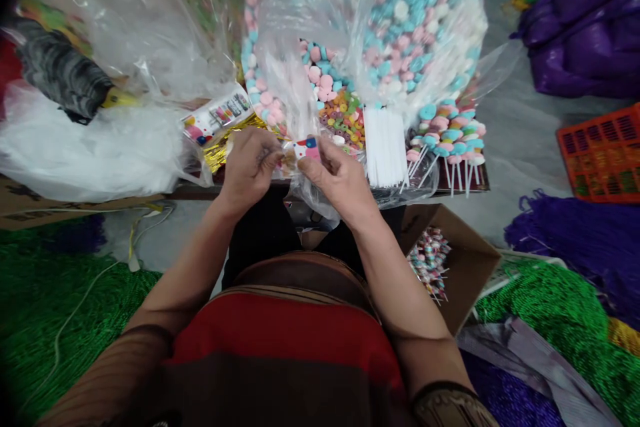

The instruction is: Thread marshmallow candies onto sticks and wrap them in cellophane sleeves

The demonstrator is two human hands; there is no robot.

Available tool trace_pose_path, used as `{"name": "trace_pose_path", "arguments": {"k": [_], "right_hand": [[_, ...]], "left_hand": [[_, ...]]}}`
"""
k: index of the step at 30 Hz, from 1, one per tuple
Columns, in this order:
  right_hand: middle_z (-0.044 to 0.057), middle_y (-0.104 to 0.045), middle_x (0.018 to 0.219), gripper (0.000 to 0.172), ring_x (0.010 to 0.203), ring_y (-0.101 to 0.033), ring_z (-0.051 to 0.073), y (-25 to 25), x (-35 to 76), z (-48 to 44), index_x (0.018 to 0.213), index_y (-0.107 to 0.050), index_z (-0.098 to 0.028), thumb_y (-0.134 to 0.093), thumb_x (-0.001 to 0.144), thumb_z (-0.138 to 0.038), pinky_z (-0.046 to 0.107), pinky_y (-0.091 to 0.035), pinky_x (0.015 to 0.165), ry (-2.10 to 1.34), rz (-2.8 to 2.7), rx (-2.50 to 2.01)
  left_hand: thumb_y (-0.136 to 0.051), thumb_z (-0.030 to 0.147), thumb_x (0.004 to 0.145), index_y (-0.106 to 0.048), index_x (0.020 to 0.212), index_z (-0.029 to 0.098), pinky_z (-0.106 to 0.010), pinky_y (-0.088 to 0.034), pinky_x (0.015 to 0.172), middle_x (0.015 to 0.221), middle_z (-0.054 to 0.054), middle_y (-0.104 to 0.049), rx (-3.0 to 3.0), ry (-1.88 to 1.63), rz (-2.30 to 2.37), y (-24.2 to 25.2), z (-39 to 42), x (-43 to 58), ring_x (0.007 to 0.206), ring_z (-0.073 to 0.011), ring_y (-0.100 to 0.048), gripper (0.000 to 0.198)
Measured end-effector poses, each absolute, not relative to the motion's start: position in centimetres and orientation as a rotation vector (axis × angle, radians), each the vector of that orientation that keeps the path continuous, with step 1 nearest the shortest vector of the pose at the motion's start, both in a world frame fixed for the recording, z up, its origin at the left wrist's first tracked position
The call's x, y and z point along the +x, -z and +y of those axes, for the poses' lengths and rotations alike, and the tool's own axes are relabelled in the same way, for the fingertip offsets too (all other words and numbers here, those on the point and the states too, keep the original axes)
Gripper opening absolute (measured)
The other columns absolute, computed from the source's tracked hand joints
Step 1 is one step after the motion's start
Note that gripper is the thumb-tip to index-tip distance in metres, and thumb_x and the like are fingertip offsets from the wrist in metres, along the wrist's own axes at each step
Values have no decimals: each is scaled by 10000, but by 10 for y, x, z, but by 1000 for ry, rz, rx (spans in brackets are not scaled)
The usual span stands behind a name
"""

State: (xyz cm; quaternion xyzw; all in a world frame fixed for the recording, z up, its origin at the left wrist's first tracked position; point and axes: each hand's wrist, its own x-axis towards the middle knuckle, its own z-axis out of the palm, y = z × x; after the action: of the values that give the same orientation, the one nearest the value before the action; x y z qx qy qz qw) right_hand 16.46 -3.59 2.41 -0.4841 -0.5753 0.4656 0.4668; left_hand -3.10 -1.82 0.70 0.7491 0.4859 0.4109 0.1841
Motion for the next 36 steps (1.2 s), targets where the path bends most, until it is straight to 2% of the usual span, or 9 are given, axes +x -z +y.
{"name": "trace_pose_path", "arguments": {"k": [4,7,10,12,18,23,27,31,36], "right_hand": [[-39,-634,659,405,599,-580,104,-24,160,-33,760,-698,-193,-752,829,-589,263,-514,623,-1110,-1396,-1210],[-50,-604,647,369,573,-533,97,-23,169,-40,745,-674,-201,-773,822,-548,255,-463,590,-1050,-1430,-1197],[-53,-603,653,345,570,-517,97,-23,178,-45,765,-679,-211,-778,819,-537,252,-442,585,-974,-1461,-1237],[-59,-572,608,374,549,-492,94,-22,181,-48,726,-659,-211,-760,831,-556,244,-417,566,-926,-1452,-1297],[-50,-494,503,572,496,-452,92,-13,179,-50,568,-553,-206,-654,861,-687,243,-369,505,-980,-1357,-1369],[-27,-676,785,415,621,-570,115,-4,185,-46,862,-726,-245,-830,724,-623,245,-466,531,-1150,-1217,-1249],[-56,-594,615,422,514,-481,90,1,189,-47,719,-685,-226,-821,733,-625,236,-436,491,-1033,-1117,-1291],[-73,-404,471,606,446,-355,66,3,191,-48,525,-514,-204,-723,788,-707,229,-341,437,-911,-1127,-1368],[-72,-454,529,564,497,-426,74,5,193,-47,588,-580,-209,-778,707,-724,228,-404,468,-967,-1051,-1318]], "left_hand": [[-466,580,995,-598,1087,213,-413,-469,1002,1113,-110,-700,1989,-1077,1222,-10,-25,-22,1079,-233,-630,401],[-605,646,899,-567,1192,207,-318,-504,814,951,-45,-692,1718,-908,1009,-13,-23,-24,850,-174,-634,529],[-709,669,797,-627,986,187,-255,-426,648,713,34,-565,1551,-755,870,-14,-18,-28,655,-121,-510,525],[-705,683,787,-604,798,175,-249,-385,623,679,35,-513,1507,-761,871,-15,-17,-28,636,-108,-451,518],[-489,715,915,-457,668,197,-252,-312,586,632,42,-378,1682,-804,1030,-17,-22,-23,615,-106,-362,575],[-451,603,970,-467,691,199,-251,-341,618,633,37,-436,1849,-776,1027,-12,-19,-20,637,-109,-428,491],[-493,601,953,-557,718,186,-243,-367,619,649,30,-479,1758,-780,1009,-10,-18,-15,646,-108,-447,482],[-555,698,889,-683,847,172,-244,-356,535,611,36,-477,1538,-704,934,-11,-21,-12,544,-98,-417,543],[-527,716,898,-749,941,187,-241,-346,499,586,36,-488,1490,-671,964,-14,-24,-13,491,-95,-410,575]]}}
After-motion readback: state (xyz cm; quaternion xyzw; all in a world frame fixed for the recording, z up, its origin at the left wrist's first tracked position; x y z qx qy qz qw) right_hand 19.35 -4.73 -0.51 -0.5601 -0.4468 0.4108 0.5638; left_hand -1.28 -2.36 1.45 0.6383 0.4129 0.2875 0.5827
